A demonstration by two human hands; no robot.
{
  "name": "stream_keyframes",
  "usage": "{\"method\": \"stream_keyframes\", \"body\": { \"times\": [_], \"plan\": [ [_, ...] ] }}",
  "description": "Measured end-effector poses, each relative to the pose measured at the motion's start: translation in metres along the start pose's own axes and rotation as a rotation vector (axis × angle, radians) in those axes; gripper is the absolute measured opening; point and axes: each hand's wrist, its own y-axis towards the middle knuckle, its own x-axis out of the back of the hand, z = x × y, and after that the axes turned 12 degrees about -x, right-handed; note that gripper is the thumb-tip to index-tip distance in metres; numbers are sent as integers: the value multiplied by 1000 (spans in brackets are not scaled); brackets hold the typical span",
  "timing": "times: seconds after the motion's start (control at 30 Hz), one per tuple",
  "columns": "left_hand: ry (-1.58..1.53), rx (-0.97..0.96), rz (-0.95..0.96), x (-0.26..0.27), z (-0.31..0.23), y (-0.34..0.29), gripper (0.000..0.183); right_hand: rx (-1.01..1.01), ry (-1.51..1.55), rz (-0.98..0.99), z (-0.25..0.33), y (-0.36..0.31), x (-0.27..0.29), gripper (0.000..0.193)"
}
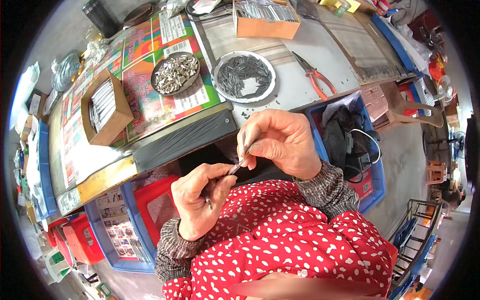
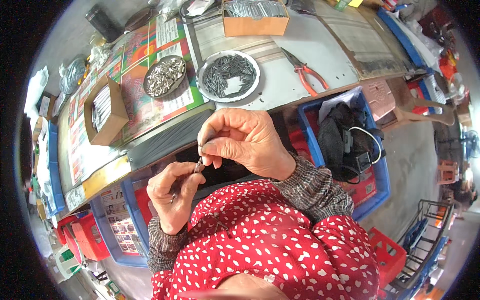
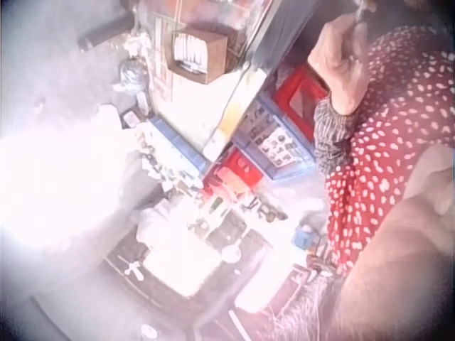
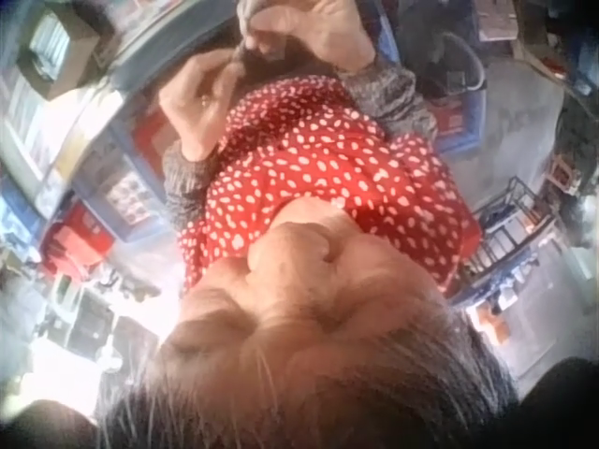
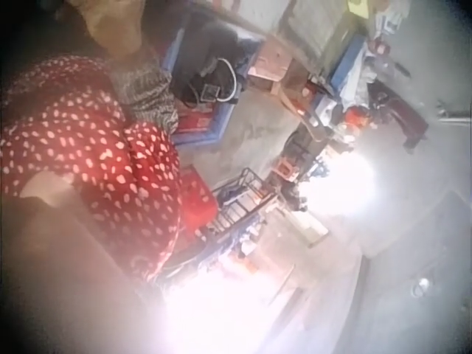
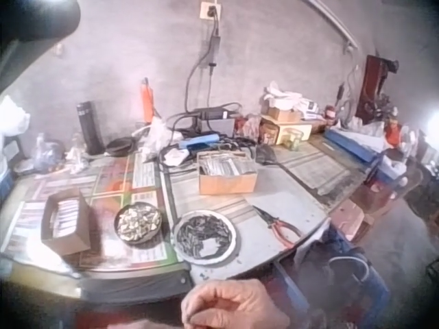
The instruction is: The person assembles small metal components by hand, inserting pins into metal plates at a workbench.
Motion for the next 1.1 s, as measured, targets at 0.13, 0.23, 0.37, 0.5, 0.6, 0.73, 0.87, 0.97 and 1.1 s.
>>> {"method": "stream_keyframes", "body": {
  "times": [0.13, 0.23, 0.37, 0.5, 0.6, 0.73, 0.87, 0.97, 1.1],
  "plan": [
    [20, 3, -38, -3, 6, -2, 13, -13, 50, 11, -1, 2, -1, 13],
    [55, -9, -46, -3, 7, -3, 14, -11, 35, 12, -2, 3, -1, 13],
    [70, -12, -54, -4, 8, -4, 15, -18, -2, 54, -3, 4, 2, 9],
    [66, 63, 15, -1, 4, -4, 9, -34, -2, 57, -5, 5, 3, 9],
    [42, 63, 5, -1, 5, -6, 10, -80, 54, 49, -4, 6, 2, 9],
    [57, 16, -11, -3, 9, -5, 10, -104, 32, 38, -3, 6, 1, 9],
    [174, -124, -34, -5, 11, -2, 10, -47, -162, 31, 2, 4, 1, 7],
    [229, -193, -57, -8, 13, 0, 9, -24, -292, 26, 8, 4, 1, 6],
    [288, -208, -99, -12, 15, 0, 10, 1, -456, 17, 7, 7, 3, 6]
  ]
}}
